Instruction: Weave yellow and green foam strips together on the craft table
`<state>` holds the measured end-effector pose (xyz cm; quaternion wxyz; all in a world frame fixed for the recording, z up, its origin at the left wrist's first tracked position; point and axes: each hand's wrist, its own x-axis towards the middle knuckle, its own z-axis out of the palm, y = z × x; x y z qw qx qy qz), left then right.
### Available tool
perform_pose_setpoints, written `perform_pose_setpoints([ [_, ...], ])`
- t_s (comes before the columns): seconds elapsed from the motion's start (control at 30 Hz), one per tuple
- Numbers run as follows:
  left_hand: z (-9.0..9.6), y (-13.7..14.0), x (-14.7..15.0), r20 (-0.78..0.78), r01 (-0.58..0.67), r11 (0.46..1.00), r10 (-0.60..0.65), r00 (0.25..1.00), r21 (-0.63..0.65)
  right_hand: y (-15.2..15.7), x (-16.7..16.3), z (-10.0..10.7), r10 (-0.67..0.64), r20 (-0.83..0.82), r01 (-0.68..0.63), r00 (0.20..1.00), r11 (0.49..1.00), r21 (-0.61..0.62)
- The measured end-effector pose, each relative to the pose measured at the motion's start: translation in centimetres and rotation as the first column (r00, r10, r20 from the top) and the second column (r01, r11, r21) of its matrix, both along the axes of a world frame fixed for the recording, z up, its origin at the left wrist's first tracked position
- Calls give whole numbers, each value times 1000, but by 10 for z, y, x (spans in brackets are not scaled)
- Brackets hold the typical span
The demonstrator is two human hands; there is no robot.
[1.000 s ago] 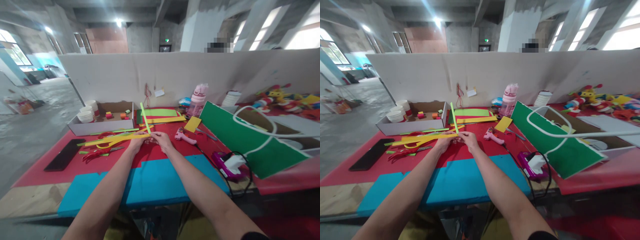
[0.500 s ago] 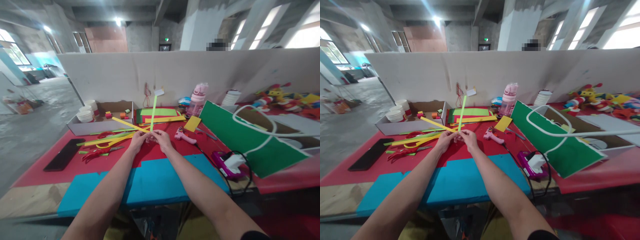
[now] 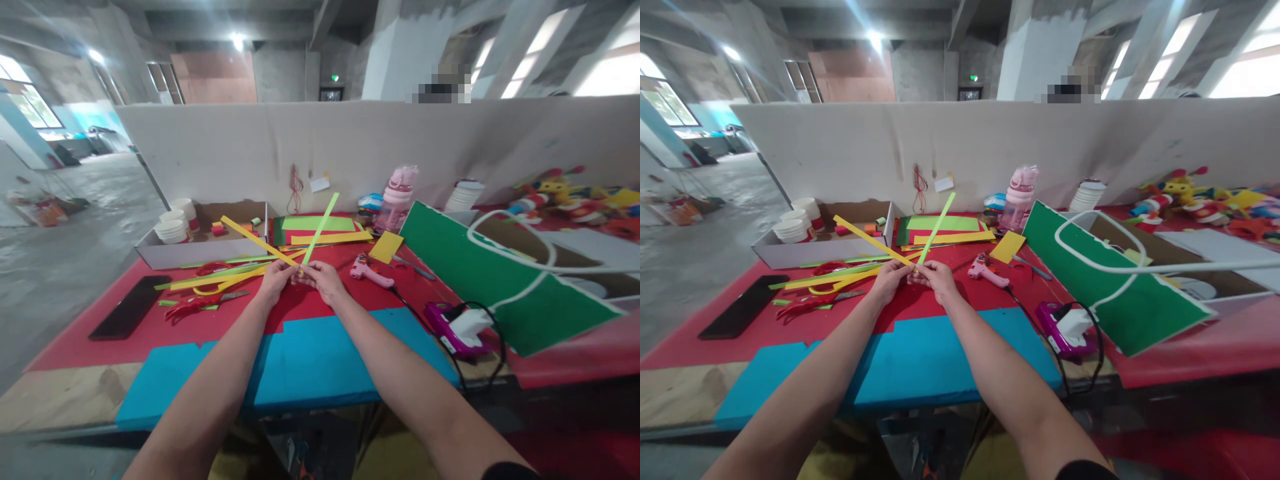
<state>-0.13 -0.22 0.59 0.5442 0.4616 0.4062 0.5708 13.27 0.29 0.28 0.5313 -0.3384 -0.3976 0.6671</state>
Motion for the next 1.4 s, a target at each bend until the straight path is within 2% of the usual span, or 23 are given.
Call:
perform_pose_setpoints([
  [0.27,4,-2,1,17,13,1000,-13,1000,-25,1,-1,-1,-34,-11,34,999,999,-17],
  [0.5,4,-3,-1,-29,25,1000,-25,999,1,0,1,1,48,3,-48,999,999,-19],
  [0.9,-3,2,-3,-97,47,998,-44,994,33,4,-1,-4,-92,45,90,995,995,41],
  [1.1,-1,3,-4,-93,16,996,-8,996,89,1,-1,0,-42,53,42,998,999,7],
  [1.27,0,2,-3,-130,43,996,-33,991,75,-1,-3,2,-92,88,90,992,995,32],
  [1.4,-1,3,-3,-153,30,995,-15,988,91,-1,-2,2,-72,103,70,992,997,21],
])
